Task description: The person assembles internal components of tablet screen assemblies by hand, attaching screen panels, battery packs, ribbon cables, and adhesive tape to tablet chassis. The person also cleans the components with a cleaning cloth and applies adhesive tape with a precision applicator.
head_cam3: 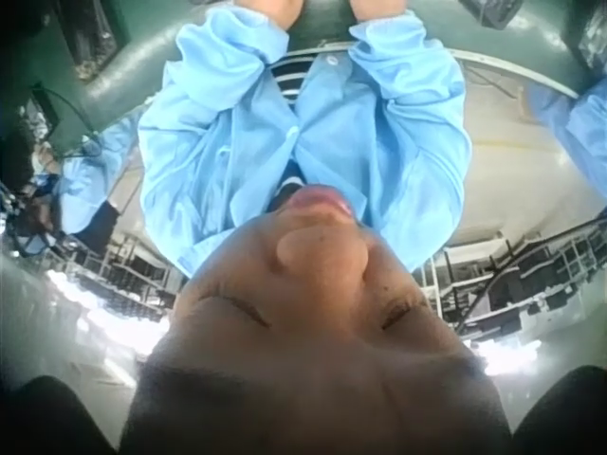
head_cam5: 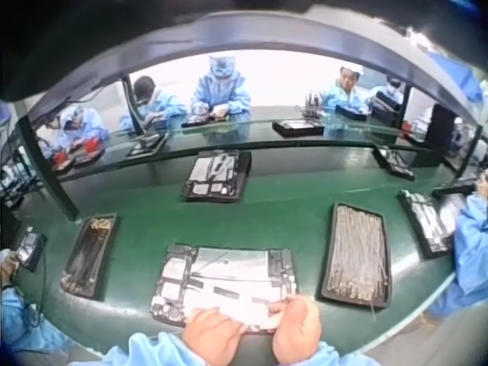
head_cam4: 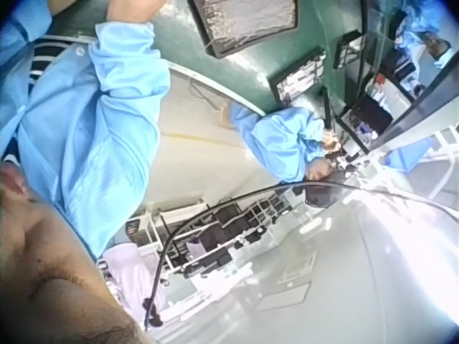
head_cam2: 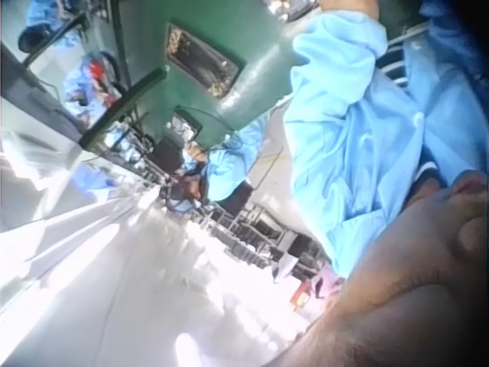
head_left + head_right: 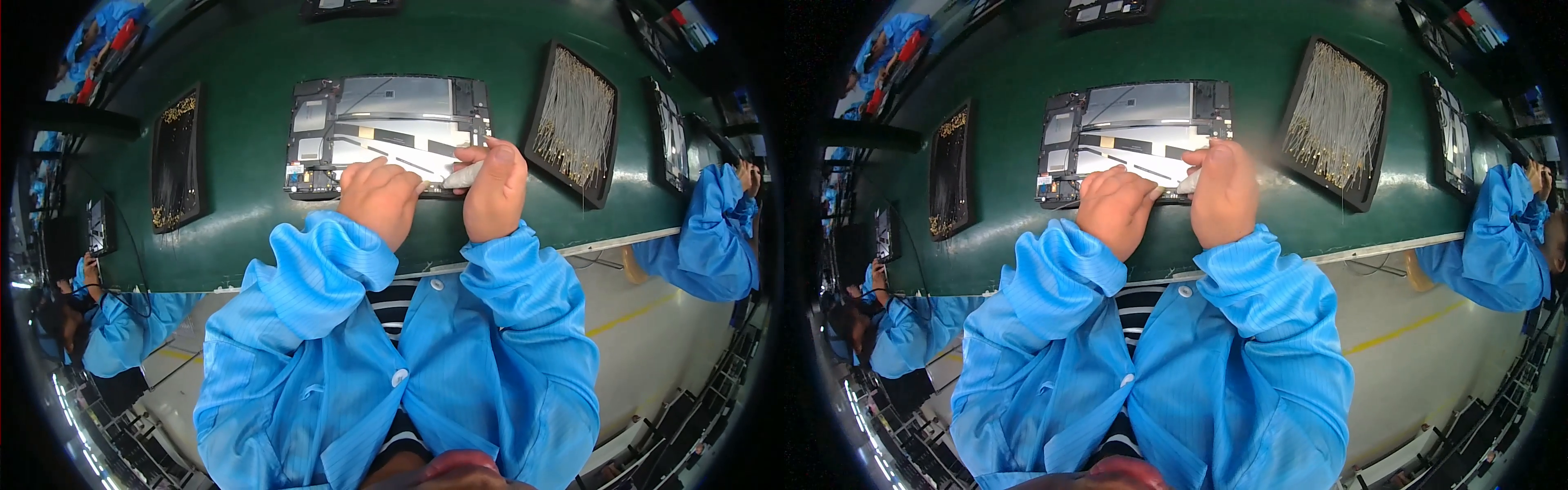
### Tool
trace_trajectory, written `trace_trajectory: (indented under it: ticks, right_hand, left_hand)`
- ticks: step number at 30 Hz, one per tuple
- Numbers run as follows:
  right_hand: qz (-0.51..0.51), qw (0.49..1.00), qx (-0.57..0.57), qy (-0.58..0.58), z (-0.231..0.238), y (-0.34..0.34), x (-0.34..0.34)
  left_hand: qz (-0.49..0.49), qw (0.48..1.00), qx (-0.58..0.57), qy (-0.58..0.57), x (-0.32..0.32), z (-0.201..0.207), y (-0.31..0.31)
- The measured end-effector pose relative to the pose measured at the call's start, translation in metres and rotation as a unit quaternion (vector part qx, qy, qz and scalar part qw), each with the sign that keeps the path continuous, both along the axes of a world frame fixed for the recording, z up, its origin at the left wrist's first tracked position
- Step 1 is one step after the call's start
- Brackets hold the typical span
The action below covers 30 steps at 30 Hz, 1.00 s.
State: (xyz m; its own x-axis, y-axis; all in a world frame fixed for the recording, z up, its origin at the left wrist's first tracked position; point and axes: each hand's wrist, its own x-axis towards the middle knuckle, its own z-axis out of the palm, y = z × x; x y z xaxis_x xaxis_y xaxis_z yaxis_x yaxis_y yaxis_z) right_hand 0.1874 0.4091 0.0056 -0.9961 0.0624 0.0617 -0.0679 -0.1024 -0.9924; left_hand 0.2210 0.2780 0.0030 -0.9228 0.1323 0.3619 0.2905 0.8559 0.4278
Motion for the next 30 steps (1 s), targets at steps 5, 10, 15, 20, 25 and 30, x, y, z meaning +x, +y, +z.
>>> trace_trajectory:
  ticks: [5,10,15,20,25,30]
  right_hand:
    - [-0.012,0.999,-0.005,-0.039,0.008,0.016,-0.012]
    - [-0.020,0.985,0.024,-0.170,0.022,0.047,-0.012]
    - [0.184,0.912,0.118,-0.347,0.018,0.058,-0.021]
    - [0.286,0.859,-0.002,-0.424,0.048,0.049,-0.037]
    - [0.238,0.856,-0.104,-0.446,0.074,0.029,-0.051]
    - [0.229,0.864,-0.071,-0.443,0.077,0.021,-0.057]
  left_hand:
    - [0.031,0.999,-0.031,-0.012,-0.017,0.004,-0.017]
    - [0.292,0.956,-0.020,0.026,-0.015,0.002,-0.094]
    - [0.196,0.840,0.425,-0.275,0.002,0.006,-0.112]
    - [0.268,0.616,0.708,-0.216,-0.009,0.045,-0.124]
    - [0.264,0.553,0.767,-0.191,-0.020,0.095,-0.107]
    - [0.306,0.555,0.748,-0.196,-0.025,0.098,-0.113]
